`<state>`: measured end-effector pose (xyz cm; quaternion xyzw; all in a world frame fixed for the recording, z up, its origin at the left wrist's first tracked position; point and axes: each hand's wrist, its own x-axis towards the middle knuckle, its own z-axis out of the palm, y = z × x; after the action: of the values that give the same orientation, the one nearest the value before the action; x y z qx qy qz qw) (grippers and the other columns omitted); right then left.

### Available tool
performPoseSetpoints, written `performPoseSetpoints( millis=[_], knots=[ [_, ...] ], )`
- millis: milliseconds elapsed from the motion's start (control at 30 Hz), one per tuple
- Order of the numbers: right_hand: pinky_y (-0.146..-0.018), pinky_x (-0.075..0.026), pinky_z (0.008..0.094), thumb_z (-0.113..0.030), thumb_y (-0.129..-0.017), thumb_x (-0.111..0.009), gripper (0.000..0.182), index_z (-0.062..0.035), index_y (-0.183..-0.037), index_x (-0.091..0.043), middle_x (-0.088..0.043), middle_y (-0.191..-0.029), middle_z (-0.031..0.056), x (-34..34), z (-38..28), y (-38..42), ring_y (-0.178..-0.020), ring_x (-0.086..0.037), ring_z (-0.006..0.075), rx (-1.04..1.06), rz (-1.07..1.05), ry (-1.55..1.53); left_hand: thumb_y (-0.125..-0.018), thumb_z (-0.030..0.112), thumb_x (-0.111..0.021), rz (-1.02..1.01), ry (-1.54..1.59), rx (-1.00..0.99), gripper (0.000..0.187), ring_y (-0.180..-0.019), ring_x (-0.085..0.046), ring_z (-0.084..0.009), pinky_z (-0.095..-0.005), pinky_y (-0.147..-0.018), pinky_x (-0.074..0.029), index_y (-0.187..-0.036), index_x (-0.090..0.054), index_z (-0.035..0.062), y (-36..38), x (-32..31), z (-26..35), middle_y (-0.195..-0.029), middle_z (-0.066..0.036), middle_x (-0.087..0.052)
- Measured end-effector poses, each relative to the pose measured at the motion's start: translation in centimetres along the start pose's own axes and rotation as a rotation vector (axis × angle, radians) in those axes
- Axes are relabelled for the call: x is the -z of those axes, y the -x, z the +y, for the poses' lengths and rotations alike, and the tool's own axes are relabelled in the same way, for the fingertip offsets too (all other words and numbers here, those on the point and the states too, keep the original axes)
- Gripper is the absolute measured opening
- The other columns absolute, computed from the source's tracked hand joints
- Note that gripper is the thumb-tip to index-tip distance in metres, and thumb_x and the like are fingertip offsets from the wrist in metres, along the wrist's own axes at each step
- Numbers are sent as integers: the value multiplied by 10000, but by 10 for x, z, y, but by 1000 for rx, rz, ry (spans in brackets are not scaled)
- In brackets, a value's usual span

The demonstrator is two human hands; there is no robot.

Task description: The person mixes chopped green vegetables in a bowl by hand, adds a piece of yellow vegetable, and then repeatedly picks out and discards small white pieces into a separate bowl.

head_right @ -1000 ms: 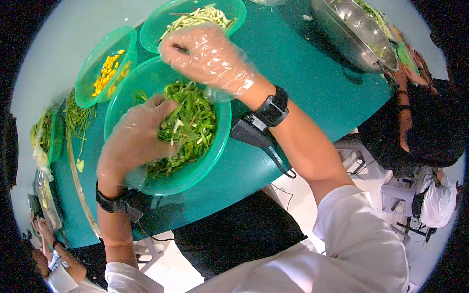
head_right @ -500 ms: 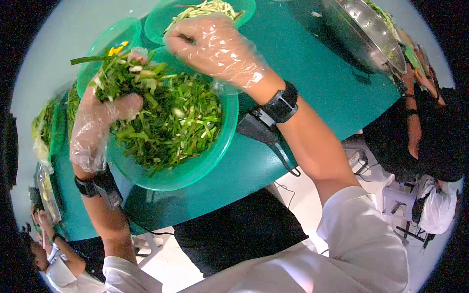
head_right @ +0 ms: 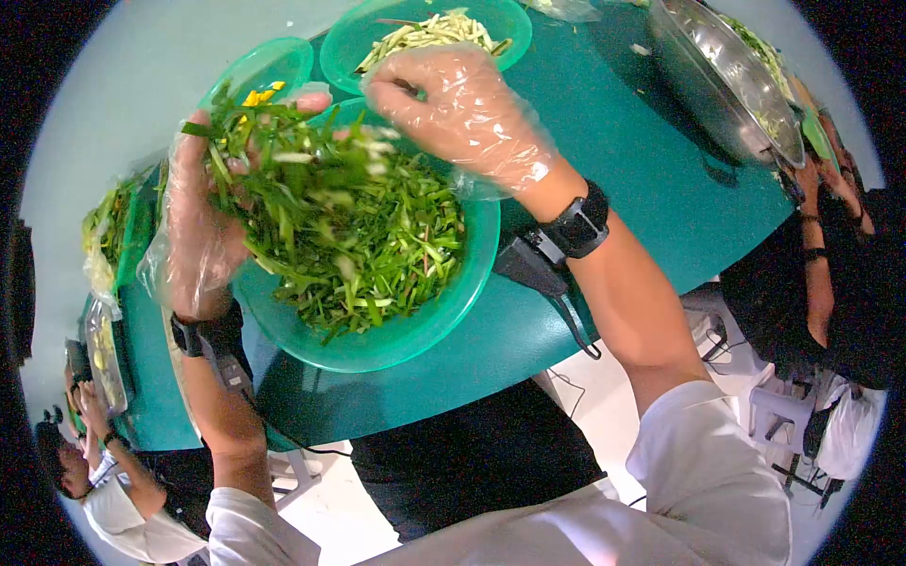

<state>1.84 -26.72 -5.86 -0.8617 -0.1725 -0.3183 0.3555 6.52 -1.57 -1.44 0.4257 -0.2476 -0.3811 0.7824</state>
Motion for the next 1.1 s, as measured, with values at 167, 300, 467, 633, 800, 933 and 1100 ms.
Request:
performPoseSetpoints(
  millis=[167, 300, 467, 633, 800, 933, 1100],
  knots=[
    [-739, -528, 341, -163, -985, -673, 170, -3, -1014, -721, -723, -882, 123, -1, 1, 0, -756, -663, 208, -1, 3, -22, -1071, 662, -312, -80, 5, 95, 814, -1359, -556, -441, -596, -1148, -454, -1583, -374, 33, 0, -7, 4, -1501, -224, -547],
    [-735, -530, 341, -160, -981, -675, 167, 1, -1002, -717, -727, -884, 125, 0, 2, 0, -757, -667, 209, 4, 3, -26, -1066, 679, -308, -197, 24, 211, 855, -1419, -505, -400, -517, -1195, -397, -1552, -423, -15, 4, -6, 8, -1516, -224, -539],
    [-741, -535, 342, -158, -977, -679, 169, 7, -986, -714, -731, -884, 131, 1, -1, 0, -757, -676, 215, 7, 3, 10, -998, 501, -586, -76, -814, 322, 703, -1408, -530, -330, -432, -1179, -397, -1519, -506, 36, 21, -48, 16, -1515, -190, -563],
    [-766, -545, 342, -140, -969, -687, 160, 18, -982, -709, -739, -893, 124, 1, -4, -2, -772, -682, 216, -11, -4, -6, -857, 328, -807, -166, -1871, 21, 651, -1181, -647, -459, -466, -990, -559, -1438, -584, 135, 41, -64, -7, -1422, -259, -597],
    [-793, -550, 343, -126, -964, -691, 152, 24, -986, -711, -748, -921, 124, 3, -6, -2, -809, -693, 218, -55, -30, -36, -792, 265, -852, -77, -1889, 37, 693, -1155, -668, -427, -476, -963, -568, -1420, -588, 140, 52, -91, 6, -1410, -234, -610],
    [-743, -552, 408, -176, -959, -668, 172, -10, -951, -715, -706, -862, 190, -1, -5, -2, -783, -699, 369, -26, 40, -80, -711, 297, -897, -154, -1886, -59, 850, -1187, -652, -434, -495, -975, -561, -1471, -546, 153, 43, -75, -1, -1457, -223, -574],
    [-745, -552, 406, -174, -951, -679, 169, -9, -948, -718, -711, -864, 181, 0, -7, -3, -788, -700, 363, -55, 13, -61, -599, 335, -932, -104, -1861, -80, 1085, -1209, -618, -483, -512, -1004, -547, -1557, -453, 166, 28, -35, -37, -1434, -289, -543]
  ],
)
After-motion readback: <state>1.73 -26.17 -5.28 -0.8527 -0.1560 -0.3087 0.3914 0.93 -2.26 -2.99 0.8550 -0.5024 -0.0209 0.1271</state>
